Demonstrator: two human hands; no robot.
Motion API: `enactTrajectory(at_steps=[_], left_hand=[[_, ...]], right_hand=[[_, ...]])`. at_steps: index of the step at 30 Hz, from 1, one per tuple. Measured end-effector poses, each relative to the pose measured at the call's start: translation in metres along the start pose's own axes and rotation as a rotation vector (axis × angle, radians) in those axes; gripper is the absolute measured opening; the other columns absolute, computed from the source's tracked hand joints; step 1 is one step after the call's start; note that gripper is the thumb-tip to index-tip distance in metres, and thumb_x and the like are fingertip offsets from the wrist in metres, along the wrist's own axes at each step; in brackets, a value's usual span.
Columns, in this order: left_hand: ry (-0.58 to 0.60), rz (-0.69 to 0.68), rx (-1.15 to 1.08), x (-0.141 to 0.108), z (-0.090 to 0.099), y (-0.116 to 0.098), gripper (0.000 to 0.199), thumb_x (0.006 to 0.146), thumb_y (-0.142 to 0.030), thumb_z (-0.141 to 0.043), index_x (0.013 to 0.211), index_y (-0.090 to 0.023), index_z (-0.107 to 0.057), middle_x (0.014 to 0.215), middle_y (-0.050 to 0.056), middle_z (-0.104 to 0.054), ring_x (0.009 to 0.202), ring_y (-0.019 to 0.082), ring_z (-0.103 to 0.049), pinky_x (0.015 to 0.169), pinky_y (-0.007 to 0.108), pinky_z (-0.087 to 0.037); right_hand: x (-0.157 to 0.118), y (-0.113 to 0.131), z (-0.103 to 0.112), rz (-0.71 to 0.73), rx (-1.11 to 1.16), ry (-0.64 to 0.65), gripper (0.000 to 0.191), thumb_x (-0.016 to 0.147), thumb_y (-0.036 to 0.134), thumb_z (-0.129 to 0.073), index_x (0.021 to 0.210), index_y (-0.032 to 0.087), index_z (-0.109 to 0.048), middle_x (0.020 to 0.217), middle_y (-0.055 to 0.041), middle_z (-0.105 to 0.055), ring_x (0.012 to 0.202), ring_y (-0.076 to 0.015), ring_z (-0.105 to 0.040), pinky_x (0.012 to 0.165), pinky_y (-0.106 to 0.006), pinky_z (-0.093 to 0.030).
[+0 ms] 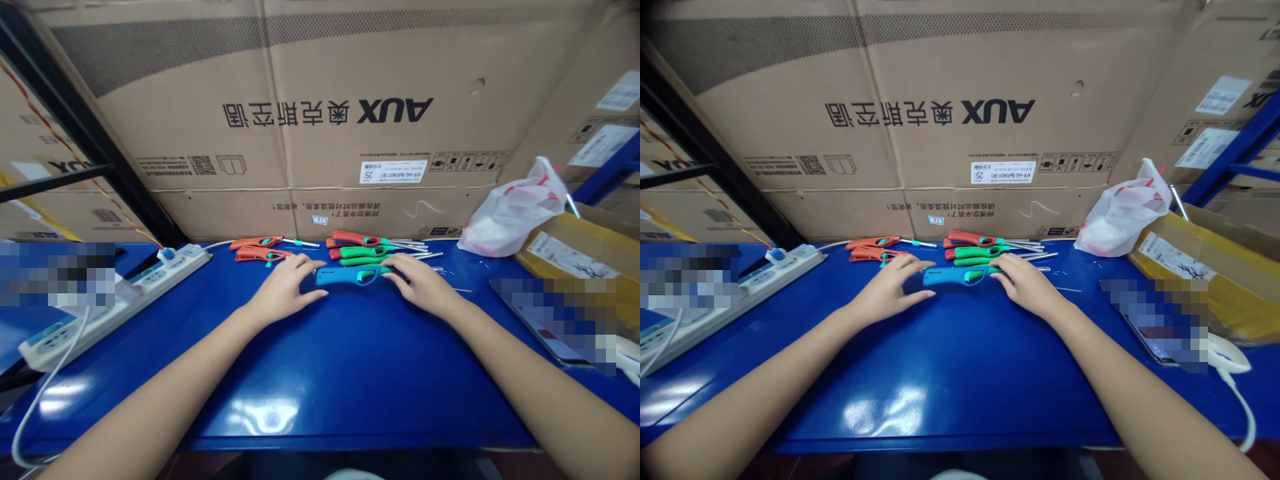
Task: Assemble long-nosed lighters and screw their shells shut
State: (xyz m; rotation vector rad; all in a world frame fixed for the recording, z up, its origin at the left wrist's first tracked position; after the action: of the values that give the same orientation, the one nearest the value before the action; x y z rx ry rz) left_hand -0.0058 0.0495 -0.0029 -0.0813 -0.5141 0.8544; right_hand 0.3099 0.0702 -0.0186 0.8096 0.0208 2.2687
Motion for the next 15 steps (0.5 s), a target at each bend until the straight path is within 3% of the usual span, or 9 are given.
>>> enactTrajectory(at_steps=[2, 4, 6, 11, 15], left_hand=[[-0.005, 0.111, 0.219, 0.000, 0.013, 0.021, 0.056, 0.091, -0.047, -0.068, 0.138, -0.018, -0.059, 0.124, 0.014, -0.062, 0.117, 0.031, -0.058, 0.102, 0.046, -0.049], [0.000, 0.301, 0.395, -0.004, 0.023, 0.044, 0.045, 0.093, -0.043, -0.062, 0.131, -0.019, -0.064, 0.129, 0.014, -0.062, 0.125, 0.033, -0.056, 0.106, 0.047, -0.047], [-0.027, 0.401, 0.442, -0.007, 0.028, 0.063, 0.047, 0.092, -0.035, -0.060, 0.134, -0.013, -0.062, 0.131, 0.020, -0.061, 0.126, 0.040, -0.055, 0.104, 0.055, -0.047], [-0.009, 0.441, 0.432, -0.013, 0.021, 0.083, 0.053, 0.090, -0.025, -0.055, 0.142, -0.015, -0.057, 0.144, 0.020, -0.057, 0.132, 0.042, -0.054, 0.106, 0.059, -0.047], [-0.012, 0.381, 0.387, -0.009, 0.016, 0.071, 0.050, 0.092, -0.028, -0.056, 0.141, -0.019, -0.057, 0.151, 0.016, -0.053, 0.139, 0.036, -0.050, 0.114, 0.055, -0.041]], right_hand=[[0.004, -0.011, 0.001, -0.024, -0.003, 0.000, 0.017, 0.099, 0.028, -0.052, 0.108, 0.022, -0.065, 0.108, -0.0137, -0.072, 0.102, -0.0304, -0.069, 0.090, -0.049, -0.058], [0.009, -0.023, 0.003, -0.038, 0.002, 0.014, 0.016, 0.096, 0.028, -0.054, 0.104, 0.022, -0.067, 0.105, -0.0129, -0.073, 0.100, -0.0308, -0.070, 0.088, -0.049, -0.058], [0.013, -0.033, 0.004, -0.040, 0.013, 0.039, 0.014, 0.094, 0.029, -0.057, 0.100, 0.022, -0.068, 0.099, -0.0112, -0.074, 0.094, -0.0299, -0.071, 0.085, -0.047, -0.059], [0.025, -0.046, 0.006, -0.030, 0.029, 0.068, 0.013, 0.091, 0.031, -0.061, 0.095, 0.023, -0.071, 0.096, -0.0100, -0.070, 0.086, -0.0265, -0.070, 0.081, -0.043, -0.058], [0.026, -0.041, 0.005, -0.017, 0.046, 0.033, 0.013, 0.092, 0.029, -0.059, 0.097, 0.022, -0.070, 0.097, -0.0098, -0.068, 0.087, -0.0259, -0.069, 0.081, -0.042, -0.058]])
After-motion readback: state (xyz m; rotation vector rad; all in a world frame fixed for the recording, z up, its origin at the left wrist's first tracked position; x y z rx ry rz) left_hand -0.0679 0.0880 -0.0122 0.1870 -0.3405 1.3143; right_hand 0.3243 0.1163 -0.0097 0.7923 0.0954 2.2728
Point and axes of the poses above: each hand's wrist, its own x-axis towards the middle knuckle, its own z-axis out of the back of the hand, y = z × x, the point moved 2 cm from there along x, towards the middle knuckle
